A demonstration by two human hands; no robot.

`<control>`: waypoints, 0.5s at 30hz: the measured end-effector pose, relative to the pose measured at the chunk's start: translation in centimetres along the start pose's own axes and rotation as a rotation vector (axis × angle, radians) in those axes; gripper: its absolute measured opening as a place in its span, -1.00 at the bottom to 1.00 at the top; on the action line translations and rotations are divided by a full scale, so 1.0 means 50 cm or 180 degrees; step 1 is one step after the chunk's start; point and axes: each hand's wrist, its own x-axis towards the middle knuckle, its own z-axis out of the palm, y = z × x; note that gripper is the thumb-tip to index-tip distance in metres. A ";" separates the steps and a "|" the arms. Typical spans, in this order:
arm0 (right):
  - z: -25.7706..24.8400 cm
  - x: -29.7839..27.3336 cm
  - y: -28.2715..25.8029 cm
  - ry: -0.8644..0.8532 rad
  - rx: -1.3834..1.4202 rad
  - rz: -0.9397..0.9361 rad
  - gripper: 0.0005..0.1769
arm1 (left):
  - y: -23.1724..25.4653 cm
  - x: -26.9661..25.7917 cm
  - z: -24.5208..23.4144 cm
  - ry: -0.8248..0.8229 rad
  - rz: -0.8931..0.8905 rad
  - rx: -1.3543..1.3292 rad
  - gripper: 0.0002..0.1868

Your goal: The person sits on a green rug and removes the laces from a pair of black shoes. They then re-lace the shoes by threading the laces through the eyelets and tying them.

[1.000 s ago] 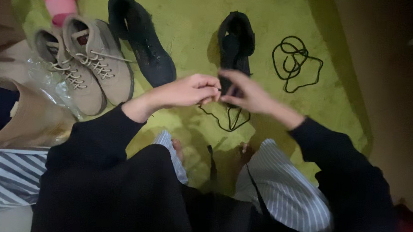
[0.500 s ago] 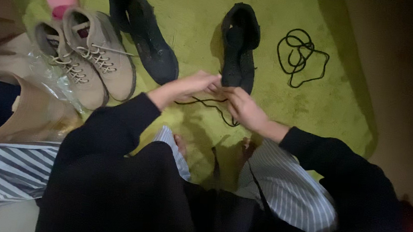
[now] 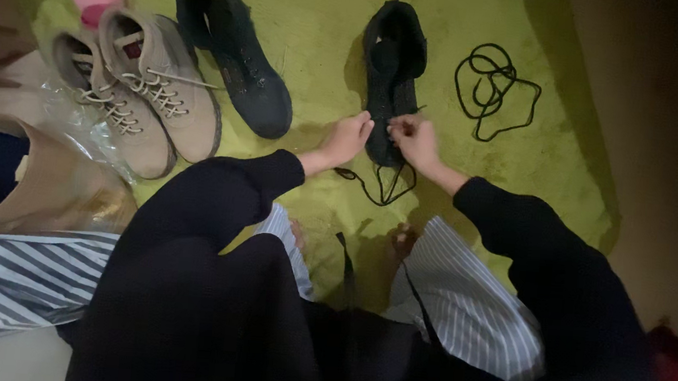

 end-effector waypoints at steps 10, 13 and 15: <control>0.016 0.008 0.010 0.0349 -0.0486 -0.0696 -0.82 | 0.066 0.015 -0.045 -0.0531 -0.0105 0.0656 -0.78; 0.015 0.000 -0.002 0.0357 -0.0267 -0.0712 -0.85 | 0.069 0.016 -0.032 -0.0356 -0.0117 0.0876 -0.81; 0.017 -0.004 -0.011 0.0386 -0.0138 -0.0744 -0.84 | 0.069 0.017 -0.030 -0.0247 -0.0121 0.0896 -0.82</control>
